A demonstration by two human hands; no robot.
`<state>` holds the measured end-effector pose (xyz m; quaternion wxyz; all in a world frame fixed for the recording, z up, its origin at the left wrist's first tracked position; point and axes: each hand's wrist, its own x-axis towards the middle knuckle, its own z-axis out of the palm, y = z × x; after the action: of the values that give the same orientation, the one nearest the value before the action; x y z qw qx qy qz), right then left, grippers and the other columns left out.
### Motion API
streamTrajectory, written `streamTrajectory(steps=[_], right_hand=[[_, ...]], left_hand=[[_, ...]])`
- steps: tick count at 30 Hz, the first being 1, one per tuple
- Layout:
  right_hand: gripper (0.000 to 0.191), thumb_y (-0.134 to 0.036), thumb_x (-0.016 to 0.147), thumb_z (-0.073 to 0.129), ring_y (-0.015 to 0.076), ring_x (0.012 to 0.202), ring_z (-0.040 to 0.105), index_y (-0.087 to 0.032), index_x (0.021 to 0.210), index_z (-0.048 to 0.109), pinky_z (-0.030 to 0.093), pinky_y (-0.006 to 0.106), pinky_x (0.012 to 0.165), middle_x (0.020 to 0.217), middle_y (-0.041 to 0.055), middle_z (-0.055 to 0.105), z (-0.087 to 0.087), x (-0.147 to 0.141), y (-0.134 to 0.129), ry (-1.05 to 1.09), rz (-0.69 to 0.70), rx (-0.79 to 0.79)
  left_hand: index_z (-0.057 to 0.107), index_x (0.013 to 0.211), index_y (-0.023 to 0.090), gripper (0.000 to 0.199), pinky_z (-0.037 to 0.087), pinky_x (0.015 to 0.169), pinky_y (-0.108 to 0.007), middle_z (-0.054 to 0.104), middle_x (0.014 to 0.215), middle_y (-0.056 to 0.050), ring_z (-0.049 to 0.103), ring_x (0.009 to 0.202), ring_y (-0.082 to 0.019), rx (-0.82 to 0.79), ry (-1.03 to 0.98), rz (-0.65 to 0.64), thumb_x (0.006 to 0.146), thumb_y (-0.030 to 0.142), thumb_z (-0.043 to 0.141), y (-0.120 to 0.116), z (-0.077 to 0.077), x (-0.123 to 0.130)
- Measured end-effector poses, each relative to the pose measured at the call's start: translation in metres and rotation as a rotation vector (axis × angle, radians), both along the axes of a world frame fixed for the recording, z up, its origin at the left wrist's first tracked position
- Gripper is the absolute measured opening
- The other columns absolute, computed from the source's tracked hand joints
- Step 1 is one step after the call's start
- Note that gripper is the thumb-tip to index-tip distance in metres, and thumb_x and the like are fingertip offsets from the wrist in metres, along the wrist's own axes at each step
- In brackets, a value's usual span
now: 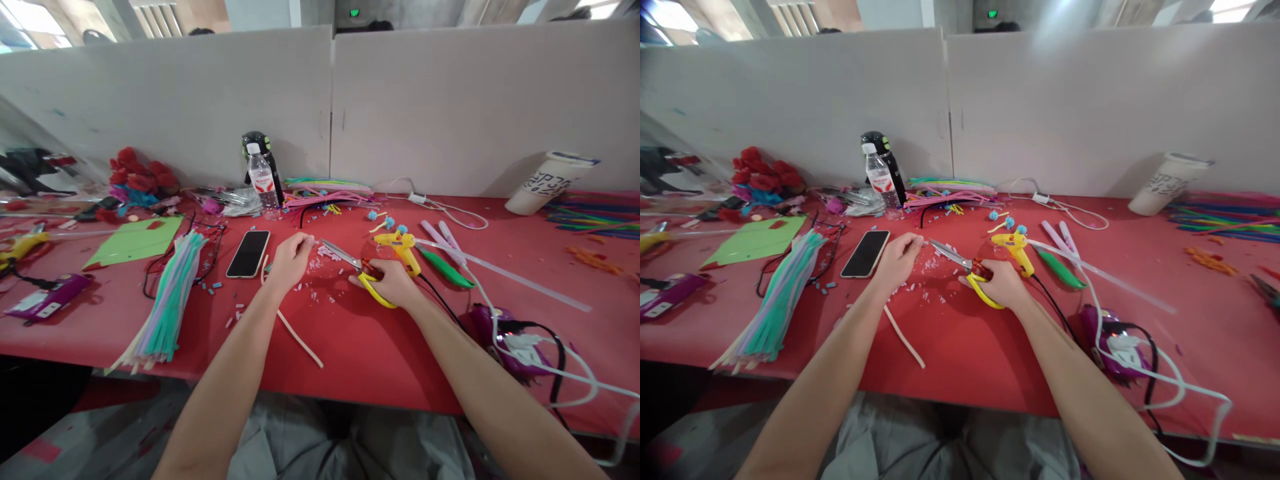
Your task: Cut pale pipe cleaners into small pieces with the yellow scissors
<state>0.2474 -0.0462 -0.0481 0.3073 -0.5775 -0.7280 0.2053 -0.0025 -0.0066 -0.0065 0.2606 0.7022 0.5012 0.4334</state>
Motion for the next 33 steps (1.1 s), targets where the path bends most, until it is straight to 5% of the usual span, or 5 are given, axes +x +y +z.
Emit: streamTrajectory(steps=[33], right_hand=[[0.052,-0.062,0.070,0.066,0.0087,0.052,0.030,-0.019,0.058,0.041,0.022,0.023,0.047,0.052,-0.0043,0.038,-0.003,-0.004,0.000,-0.019,-0.053,0.005]], left_hand=[[0.054,0.074,0.018,0.036,0.036,0.060,-0.025,0.048,0.063,0.003,0.047,0.060,-0.012,0.009,0.057,0.035,0.096,0.045,0.043,-0.010,0.011,0.007]])
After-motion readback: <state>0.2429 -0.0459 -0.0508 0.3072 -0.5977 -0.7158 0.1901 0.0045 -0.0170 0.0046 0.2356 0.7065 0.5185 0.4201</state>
